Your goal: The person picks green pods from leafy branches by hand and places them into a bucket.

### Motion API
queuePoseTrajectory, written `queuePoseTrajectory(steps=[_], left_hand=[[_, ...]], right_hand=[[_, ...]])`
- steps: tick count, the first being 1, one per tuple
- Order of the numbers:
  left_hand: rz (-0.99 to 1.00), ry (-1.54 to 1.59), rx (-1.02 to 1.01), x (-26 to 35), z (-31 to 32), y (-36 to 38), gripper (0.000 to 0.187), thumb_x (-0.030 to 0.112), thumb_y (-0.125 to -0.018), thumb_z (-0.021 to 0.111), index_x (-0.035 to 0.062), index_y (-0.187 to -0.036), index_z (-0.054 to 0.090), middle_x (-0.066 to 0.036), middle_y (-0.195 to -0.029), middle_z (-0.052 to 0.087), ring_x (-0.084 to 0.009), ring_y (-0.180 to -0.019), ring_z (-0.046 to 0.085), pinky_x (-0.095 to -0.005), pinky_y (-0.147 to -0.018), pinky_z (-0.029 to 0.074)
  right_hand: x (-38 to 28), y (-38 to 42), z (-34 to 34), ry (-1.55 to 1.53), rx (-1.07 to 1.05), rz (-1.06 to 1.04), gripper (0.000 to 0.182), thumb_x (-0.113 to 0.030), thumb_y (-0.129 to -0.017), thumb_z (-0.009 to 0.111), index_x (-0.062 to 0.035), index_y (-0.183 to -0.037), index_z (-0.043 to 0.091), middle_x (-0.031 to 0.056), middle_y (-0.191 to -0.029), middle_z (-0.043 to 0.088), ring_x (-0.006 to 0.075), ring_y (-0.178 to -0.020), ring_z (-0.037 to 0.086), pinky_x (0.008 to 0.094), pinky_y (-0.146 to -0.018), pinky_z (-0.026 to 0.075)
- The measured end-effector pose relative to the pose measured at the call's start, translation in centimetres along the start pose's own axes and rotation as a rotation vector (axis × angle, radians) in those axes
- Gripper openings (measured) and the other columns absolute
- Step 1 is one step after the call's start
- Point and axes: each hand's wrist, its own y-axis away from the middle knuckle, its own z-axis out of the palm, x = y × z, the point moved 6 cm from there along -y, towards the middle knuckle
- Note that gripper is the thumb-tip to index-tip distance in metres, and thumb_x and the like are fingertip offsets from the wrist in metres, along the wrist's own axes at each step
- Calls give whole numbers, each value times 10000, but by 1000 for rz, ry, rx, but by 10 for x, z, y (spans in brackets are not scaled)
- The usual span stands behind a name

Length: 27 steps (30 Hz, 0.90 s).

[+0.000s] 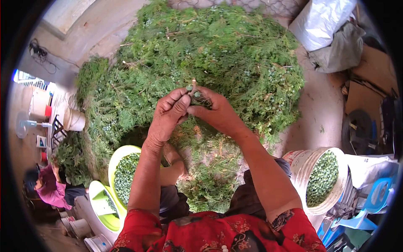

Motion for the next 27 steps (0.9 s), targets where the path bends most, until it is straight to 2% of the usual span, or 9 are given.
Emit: queuePoseTrajectory(steps=[6, 11, 13, 14, 17, 19, 21, 23, 27], left_hand=[[35, -49, 102, -6, -20, 4, 148, 204, -879, 567, 91, -974, 570, 82, -636, 438, -11, -519, 350, -169, -431, 262], [5, -83, 157, -20, -38, 2, 172, 276, -839, 608, 115, -891, 582, 71, -648, 427, -29, -566, 374, -188, -480, 299], [91, -33, 156, -27, -39, -1, 156, 196, -839, 606, 53, -894, 575, 38, -690, 485, -72, -609, 453, -234, -528, 384], [320, -147, 180, -31, -39, -7, 129, 130, -831, 600, 19, -883, 562, -1, -730, 527, -106, -638, 485, -270, -562, 424], [271, -477, 301, -25, -36, -1, 83, 79, -826, 585, 8, -854, 553, -27, -726, 531, -139, -633, 508, -292, -584, 439], [403, -332, 329, -19, -42, -1, 71, 91, -831, 563, 23, -826, 541, -38, -703, 538, -141, -577, 496, -276, -516, 416], [-70, 441, 392, -22, -65, 7, 84, 125, -843, 518, 42, -837, 531, -49, -707, 545, -117, -521, 446, -228, -417, 350], [-99, 761, 324, -29, -85, 6, 97, 146, -834, 483, 63, -868, 520, -58, -744, 558, -79, -501, 386, -179, -356, 269], [-188, 754, 138, -33, -74, 4, 110, 123, -798, 484, 68, -882, 529, -40, -768, 549, -55, -506, 379, -162, -349, 273]], right_hand=[[15, -9, 7, 101, 35, 8, 432, -236, -764, 678, 8, -1093, 543, 85, -961, 609, 129, -875, 543, 283, -795, 434], [13, -18, 13, 383, -66, 23, 360, -197, -766, 655, -5, -1062, 585, 70, -899, 619, 127, -803, 543, 276, -740, 438], [19, -18, 12, 422, -56, 65, 351, -191, -787, 640, 2, -1074, 579, 55, -887, 613, 106, -794, 532, 258, -732, 433], [17, -18, 22, 408, -96, 63, 351, -191, -787, 640, 2, -1074, 579, 55, -887, 613, 106, -794, 532, 258, -732, 433], [22, -20, 16, 154, 48, 209, 309, -184, -813, 614, 8, -1052, 577, 31, -866, 599, 88, -783, 521, 244, -713, 427], [29, -23, 7, 271, 98, 200, 264, -178, -829, 592, 1, -1023, 572, 6, -839, 574, 83, -760, 510, 239, -691, 421], [23, -25, 19, 181, 109, 190, 246, -174, -830, 586, -5, -1008, 570, 3, -833, 565, 84, -758, 505, 239, -687, 419], [9, -20, 23, 101, 129, 154, 231, -168, -827, 575, -17, -1001, 561, 4, -840, 550, 86, -759, 495, 244, -684, 419], [23, -23, 26, -57, 22, 193, 272, -147, -802, 564, -35, -1047, 524, 13, -897, 528, 85, -797, 482, 250, -706, 415]])
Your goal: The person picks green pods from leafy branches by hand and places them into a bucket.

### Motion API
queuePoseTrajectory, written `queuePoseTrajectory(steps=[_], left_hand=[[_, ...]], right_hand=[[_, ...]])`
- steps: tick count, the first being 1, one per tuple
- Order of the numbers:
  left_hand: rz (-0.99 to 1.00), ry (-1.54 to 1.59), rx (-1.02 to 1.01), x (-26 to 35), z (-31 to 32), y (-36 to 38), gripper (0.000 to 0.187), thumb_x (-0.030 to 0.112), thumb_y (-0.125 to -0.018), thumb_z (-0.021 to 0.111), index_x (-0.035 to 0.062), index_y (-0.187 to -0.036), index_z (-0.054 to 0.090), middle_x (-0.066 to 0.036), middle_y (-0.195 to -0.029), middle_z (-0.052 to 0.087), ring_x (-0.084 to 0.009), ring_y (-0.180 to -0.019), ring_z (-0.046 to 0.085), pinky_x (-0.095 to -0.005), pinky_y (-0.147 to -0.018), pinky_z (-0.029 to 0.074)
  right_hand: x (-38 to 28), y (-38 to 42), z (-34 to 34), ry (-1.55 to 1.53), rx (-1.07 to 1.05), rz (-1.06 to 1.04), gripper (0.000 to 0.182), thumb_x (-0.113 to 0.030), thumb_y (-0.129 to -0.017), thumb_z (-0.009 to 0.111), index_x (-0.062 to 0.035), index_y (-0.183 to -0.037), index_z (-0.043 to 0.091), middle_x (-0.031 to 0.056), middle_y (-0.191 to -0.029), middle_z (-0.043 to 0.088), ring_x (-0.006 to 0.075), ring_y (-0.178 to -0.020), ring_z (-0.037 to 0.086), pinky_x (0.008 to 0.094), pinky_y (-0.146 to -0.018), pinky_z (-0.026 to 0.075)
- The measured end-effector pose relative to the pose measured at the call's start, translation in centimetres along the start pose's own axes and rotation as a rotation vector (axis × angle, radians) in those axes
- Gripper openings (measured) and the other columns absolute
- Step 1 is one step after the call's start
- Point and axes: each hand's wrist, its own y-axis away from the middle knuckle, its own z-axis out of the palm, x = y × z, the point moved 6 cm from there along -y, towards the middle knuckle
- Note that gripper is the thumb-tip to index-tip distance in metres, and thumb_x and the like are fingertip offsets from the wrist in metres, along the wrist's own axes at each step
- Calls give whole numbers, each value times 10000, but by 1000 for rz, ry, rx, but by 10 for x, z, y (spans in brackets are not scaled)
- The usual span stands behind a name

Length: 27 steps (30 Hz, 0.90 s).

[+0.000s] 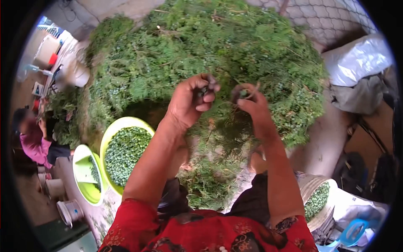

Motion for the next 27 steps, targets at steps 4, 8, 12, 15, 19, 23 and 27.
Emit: queuePoseTrajectory(steps=[4, 8, 12, 15, 19, 23, 27], left_hand=[[55, -351, 84, -11, 20, 8, 203, 244, -837, 609, 78, -944, 565, 35, -685, 508, -26, -531, 386, -144, -372, 224], [335, -714, 160, -7, 18, 0, 268, 293, -793, 681, 77, -920, 586, 54, -752, 558, -11, -619, 435, -158, -502, 316], [346, -823, 182, -10, 17, -1, 306, 290, -782, 692, 37, -921, 591, 5, -802, 589, -72, -722, 510, -221, -658, 426], [332, -915, 113, -8, 35, 7, 325, 266, -787, 681, 5, -965, 603, -17, -841, 605, -85, -786, 525, -244, -706, 444], [227, -800, -109, -22, 28, -3, 191, 199, -869, 587, 26, -946, 616, 35, -814, 583, -40, -766, 491, -219, -693, 422], [339, -867, -137, -21, 36, -3, 137, 155, -887, 555, 28, -920, 597, 20, -776, 566, -49, -722, 476, -223, -660, 412], [425, -1235, 72, -6, 33, -1, 179, 201, -880, 563, 26, -917, 569, 0, -742, 545, -72, -696, 474, -235, -624, 413]], right_hand=[[1, -2, 14, -155, -79, 65, 350, -121, -779, 550, -43, -1112, 477, 4, -912, 509, 79, -823, 465, 235, -743, 397], [-8, -1, 17, -60, -47, 8, 376, -93, -781, 519, -38, -1146, 447, -1, -877, 492, 70, -774, 448, 213, -697, 391], [-3, 0, 14, 69, -38, -8, 425, -80, -773, 506, -30, -1184, 412, 4, -853, 477, 66, -719, 434, 204, -630, 379], [-3, -3, 13, 66, -70, -94, 534, -78, -740, 502, -23, -1250, 354, 35, -892, 480, 86, -748, 444, 221, -648, 389], [-4, -1, 12, 164, -132, -98, 618, -99, -735, 504, -20, -1311, 294, 110, -1086, 455, 159, -942, 455, 287, -830, 394], [-8, 2, 10, 0, -114, -30, 624, -115, -756, 537, -17, -1308, 263, 112, -1036, 488, 130, -901, 474, 281, -772, 416], [-1, -2, 6, 80, 10, 118, 451, -127, -763, 568, -3, -1168, 411, 54, -895, 538, 95, -786, 488, 253, -681, 424]])
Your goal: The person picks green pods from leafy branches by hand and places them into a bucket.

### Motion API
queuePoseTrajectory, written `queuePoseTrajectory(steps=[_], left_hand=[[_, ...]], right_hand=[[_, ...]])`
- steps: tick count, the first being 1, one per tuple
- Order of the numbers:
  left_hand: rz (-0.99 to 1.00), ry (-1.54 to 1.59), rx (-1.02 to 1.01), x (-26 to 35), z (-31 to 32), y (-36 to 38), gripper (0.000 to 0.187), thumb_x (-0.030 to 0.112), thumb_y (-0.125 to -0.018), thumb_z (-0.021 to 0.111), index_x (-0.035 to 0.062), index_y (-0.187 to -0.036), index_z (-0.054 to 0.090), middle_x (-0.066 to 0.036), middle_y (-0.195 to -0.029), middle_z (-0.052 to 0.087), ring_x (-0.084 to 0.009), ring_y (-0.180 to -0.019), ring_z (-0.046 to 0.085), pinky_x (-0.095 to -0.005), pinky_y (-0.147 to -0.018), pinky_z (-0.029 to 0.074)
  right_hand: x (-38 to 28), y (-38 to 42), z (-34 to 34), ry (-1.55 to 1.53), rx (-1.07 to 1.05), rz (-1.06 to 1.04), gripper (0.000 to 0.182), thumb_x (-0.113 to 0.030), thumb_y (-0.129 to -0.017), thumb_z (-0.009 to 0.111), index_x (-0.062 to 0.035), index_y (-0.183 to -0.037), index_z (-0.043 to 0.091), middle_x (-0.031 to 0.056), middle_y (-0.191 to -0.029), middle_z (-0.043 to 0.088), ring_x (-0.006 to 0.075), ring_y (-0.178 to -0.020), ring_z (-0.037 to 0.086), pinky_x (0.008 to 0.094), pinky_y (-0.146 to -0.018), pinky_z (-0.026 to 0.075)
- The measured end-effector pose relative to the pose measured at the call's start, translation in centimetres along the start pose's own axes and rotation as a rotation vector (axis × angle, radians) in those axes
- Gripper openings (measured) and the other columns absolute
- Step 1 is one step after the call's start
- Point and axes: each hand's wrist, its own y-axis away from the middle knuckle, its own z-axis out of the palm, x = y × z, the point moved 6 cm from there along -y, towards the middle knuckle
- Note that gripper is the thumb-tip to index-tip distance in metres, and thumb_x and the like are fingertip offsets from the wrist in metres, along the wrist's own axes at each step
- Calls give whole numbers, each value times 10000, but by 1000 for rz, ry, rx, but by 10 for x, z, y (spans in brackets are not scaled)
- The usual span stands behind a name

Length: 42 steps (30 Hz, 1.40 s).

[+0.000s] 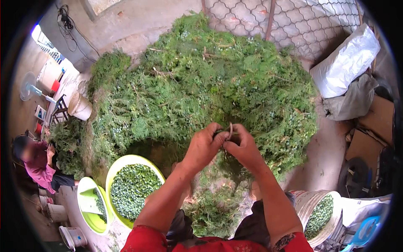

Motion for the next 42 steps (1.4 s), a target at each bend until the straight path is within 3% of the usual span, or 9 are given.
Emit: queuePoseTrajectory(steps=[5, 7, 15, 19, 25, 31, 34, 37, 42], left_hand=[[-597, 972, 262, -37, -19, 3, 195, 215, -872, 498, 156, -694, 444, 62, -542, 342, -34, -419, 270, -186, -344, 195], [-482, 1379, 284, -65, -53, -7, 89, 134, -850, 456, 89, -774, 464, 30, -616, 427, -34, -434, 295, -161, -325, 208], [-432, 858, -62, -11, -7, 2, 160, 190, -851, 556, 53, -932, 576, 33, -623, 461, -42, -492, 351, -164, -368, 202], [-16, 565, -99, 0, 12, 2, 183, 226, -824, 649, 51, -874, 635, 61, -661, 526, -7, -549, 439, -172, -408, 324], [-95, 209, -200, 9, 6, 8, 116, 87, -822, 598, 27, -724, 586, 17, -621, 526, -47, -598, 484, -259, -504, 398], [274, -138, 172, 19, 1, 10, 19, 55, -829, 546, 37, -823, 542, 6, -647, 476, -56, -551, 405, -215, -465, 313], [-343, 540, 319, -11, -24, 8, 141, 157, -830, 519, 50, -922, 510, -13, -644, 474, -89, -491, 398, -209, -415, 296], [-475, 1148, 121, -36, -29, 0, 107, 204, -860, 440, 109, -838, 485, 2, -683, 460, -52, -485, 343, -170, -342, 224], [-532, 1032, -64, -21, 0, 8, 136, 229, -862, 499, 103, -811, 515, -14, -742, 510, -50, -492, 360, -152, -356, 246]], right_hand=[[-5, -1, -6, 110, 39, -185, 141, -133, -795, 562, -9, -860, 543, -21, -722, 535, 63, -675, 475, 220, -598, 398], [-7, -1, -15, -22, 56, -157, 146, -132, -798, 557, -15, -885, 546, -19, -741, 539, 65, -681, 479, 215, -598, 398], [-10, 4, -9, -299, 13, 6, 395, -148, -787, 512, -39, -1164, 471, 7, -861, 533, 95, -796, 493, 236, -714, 407], [-14, 3, 1, -295, -139, -96, 525, -167, -725, 492, -38, -1228, 418, 55, -960, 521, 121, -853, 491, 252, -771, 400], [-6, 0, 1, -281, -101, -84, 535, -148, -749, 465, -23, -1262, 377, 48, -1014, 479, 113, -857, 469, 250, -800, 389], [-3, 1, -1, -327, -73, -6, 473, -137, -814, 457, -10, -1262, 380, 25, -979, 496, 86, -836, 449, 244, -775, 380], [-1, -2, -9, -179, 8, -33, 392, -192, -854, 498, -12, -1198, 445, 8, -859, 527, 73, -766, 474, 226, -690, 407], [3, -3, -33, -275, 276, -49, 300, -249, -868, 566, -25, -1061, 513, 7, -759, 547, 82, -633, 522, 217, -540, 427], [9, -4, -52, -401, 401, -81, 223, -242, -872, 574, -37, -947, 526, 19, -726, 552, 103, -579, 548, 232, -466, 444]])
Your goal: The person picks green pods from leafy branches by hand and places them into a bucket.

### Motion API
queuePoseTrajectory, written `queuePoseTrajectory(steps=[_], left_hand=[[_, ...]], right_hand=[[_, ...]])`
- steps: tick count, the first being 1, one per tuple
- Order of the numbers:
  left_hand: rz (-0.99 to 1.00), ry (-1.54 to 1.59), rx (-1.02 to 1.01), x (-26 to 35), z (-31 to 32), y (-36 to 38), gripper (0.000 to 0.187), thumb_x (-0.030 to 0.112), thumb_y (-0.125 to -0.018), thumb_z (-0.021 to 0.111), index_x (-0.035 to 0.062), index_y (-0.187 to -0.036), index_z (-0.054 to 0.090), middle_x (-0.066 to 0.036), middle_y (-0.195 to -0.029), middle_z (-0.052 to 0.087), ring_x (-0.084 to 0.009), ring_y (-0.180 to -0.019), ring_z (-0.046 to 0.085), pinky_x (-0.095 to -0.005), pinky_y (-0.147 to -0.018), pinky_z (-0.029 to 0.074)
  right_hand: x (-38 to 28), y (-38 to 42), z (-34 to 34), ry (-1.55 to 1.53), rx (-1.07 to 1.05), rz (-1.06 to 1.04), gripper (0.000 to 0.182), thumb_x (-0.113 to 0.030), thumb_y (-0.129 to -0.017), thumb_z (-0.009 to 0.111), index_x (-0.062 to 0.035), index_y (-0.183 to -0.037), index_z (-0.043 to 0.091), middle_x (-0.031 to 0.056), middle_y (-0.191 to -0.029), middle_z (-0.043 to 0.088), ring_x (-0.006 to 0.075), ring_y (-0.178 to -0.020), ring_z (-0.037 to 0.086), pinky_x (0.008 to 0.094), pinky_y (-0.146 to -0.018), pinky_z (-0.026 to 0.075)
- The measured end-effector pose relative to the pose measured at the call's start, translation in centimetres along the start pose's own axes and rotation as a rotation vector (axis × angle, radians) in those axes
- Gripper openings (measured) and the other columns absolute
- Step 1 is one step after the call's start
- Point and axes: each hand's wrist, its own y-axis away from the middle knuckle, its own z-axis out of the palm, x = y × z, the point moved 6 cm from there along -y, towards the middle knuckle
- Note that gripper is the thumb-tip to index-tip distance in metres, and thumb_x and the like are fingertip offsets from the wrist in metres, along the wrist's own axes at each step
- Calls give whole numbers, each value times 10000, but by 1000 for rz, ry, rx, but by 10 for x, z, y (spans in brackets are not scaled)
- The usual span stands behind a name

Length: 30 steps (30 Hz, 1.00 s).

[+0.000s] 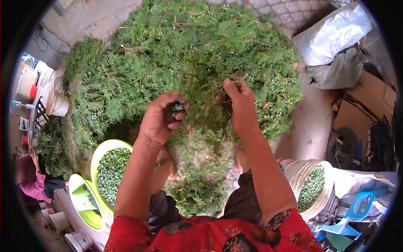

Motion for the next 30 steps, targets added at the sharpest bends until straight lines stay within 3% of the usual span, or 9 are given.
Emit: queuePoseTrajectory(steps=[6, 9, 11, 14, 18, 21, 23, 27, 30], left_hand=[[138, -446, 44, -9, 3, -2, 121, 201, -856, 594, 86, -892, 599, 33, -682, 512, -7, -506, 395, -146, -378, 259], [145, -505, 150, -6, -4, -3, 162, 181, -842, 616, 39, -918, 627, 37, -695, 548, -9, -533, 426, -171, -433, 332], [275, -615, 188, 3, -4, -2, 189, 173, -829, 634, 17, -934, 632, 34, -746, 585, -23, -578, 466, -189, -480, 381], [372, -687, 40, -4, 2, -8, 209, 167, -818, 649, 9, -955, 633, 15, -798, 610, -44, -643, 502, -200, -532, 411], [285, -748, 10, -12, 10, -6, 234, 171, -806, 664, 9, -970, 625, 10, -747, 580, -47, -658, 486, -204, -553, 405], [385, -823, 233, 3, -3, -3, 302, 194, -787, 684, 7, -1013, 609, 8, -699, 536, -59, -645, 468, -211, -564, 402], [220, -940, 154, 2, -2, -5, 370, 194, -774, 701, 16, -1074, 576, -34, -912, 614, -59, -788, 527, -208, -712, 425], [214, -1006, 75, -13, 1, -9, 399, 164, -775, 696, -1, -1107, 548, -35, -930, 607, -68, -775, 528, -216, -706, 437], [207, -760, -65, -20, 9, -12, 401, 125, -777, 687, -20, -1117, 532, -37, -945, 607, -75, -795, 532, -227, -725, 445]], right_hand=[[-5, 2, -1, -21, 49, 35, 205, -245, -865, 586, -46, -885, 547, 13, -710, 552, 110, -543, 539, 249, -461, 445], [-3, -3, -8, -107, 44, 30, 187, -234, -857, 598, -52, -870, 553, 13, -739, 560, 109, -590, 541, 257, -488, 457], [-3, -5, -10, -146, 53, 41, 179, -229, -855, 601, -57, -867, 555, 13, -756, 564, 108, -624, 539, 257, -508, 464], [-4, -5, -11, -199, 63, 67, 165, -221, -852, 605, -63, -867, 559, 14, -788, 568, 106, -683, 533, 260, -543, 472], [-2, -5, -11, -237, 72, 92, 157, -220, -847, 610, -72, -872, 561, 20, -802, 584, 112, -687, 536, 262, -553, 469], [-7, -3, -10, -247, 64, 139, 159, -235, -854, 595, -80, -877, 567, 35, -792, 610, 120, -655, 548, 261, -547, 464], [-10, 0, -10, -238, 91, 156, 174, -260, -854, 589, -91, -894, 583, 33, -796, 616, 122, -641, 546, 258, -566, 457], [-5, -1, -10, -285, 64, 186, 196, -288, -849, 591, -104, -915, 603, 22, -798, 622, 121, -624, 544, 250, -578, 447], [-7, 2, -5, -294, 65, 208, 169, -242, -874, 556, -76, -886, 584, 41, -771, 624, 127, -610, 559, 243, -533, 458]])
